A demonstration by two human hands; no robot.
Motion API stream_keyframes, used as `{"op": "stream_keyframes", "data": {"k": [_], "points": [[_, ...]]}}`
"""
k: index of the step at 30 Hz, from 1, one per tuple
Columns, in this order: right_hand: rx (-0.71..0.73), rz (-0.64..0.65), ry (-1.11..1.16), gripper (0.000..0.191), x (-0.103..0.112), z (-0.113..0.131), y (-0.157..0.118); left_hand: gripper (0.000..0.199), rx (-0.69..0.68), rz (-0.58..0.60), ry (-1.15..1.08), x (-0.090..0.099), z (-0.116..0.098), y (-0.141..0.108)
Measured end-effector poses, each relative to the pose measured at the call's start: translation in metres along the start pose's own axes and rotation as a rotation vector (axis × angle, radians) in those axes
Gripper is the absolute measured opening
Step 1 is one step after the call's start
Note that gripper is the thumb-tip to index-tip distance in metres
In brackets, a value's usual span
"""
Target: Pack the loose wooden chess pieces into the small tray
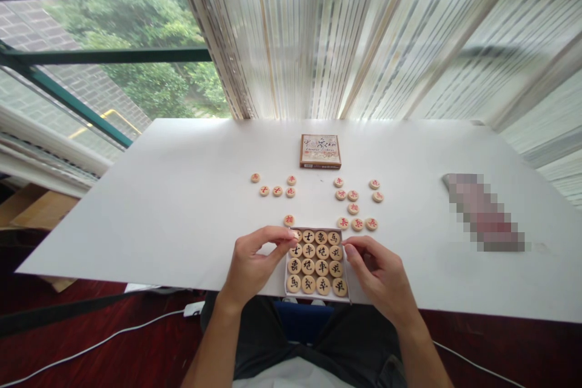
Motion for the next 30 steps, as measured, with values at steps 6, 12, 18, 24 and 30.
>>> {"op": "stream_keyframes", "data": {"k": [6,12,18,24,30], "points": [[0.008,0.003,-0.007,0.021,0.0,0.001,0.0,0.009,0.057,0.006,-0.06,-0.002,0.007,-0.001],[0.003,0.009,0.001,0.018,0.0,-0.001,-0.001,0.01,0.035,0.035,-0.04,-0.007,0.002,0.002],[-0.016,0.023,0.007,0.018,-0.001,-0.006,-0.003,0.007,-0.015,0.033,0.077,-0.004,-0.005,0.005],[-0.015,0.025,-0.007,0.019,-0.001,-0.004,-0.002,0.009,0.02,0.051,0.234,-0.002,0.001,0.004],[-0.002,0.01,0.005,0.02,0.0,0.0,0.0,0.007,-0.027,0.107,0.316,-0.011,0.0,0.004]]}}
Point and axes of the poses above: each hand's wrist, its own y-axis towards the middle knuckle, its own x-axis out of the back of the hand, z = x × y, the point moved 9 cm from there along y, towards the middle knuckle, and after that the axes turned 3 degrees about -y, right-handed, at the moved point
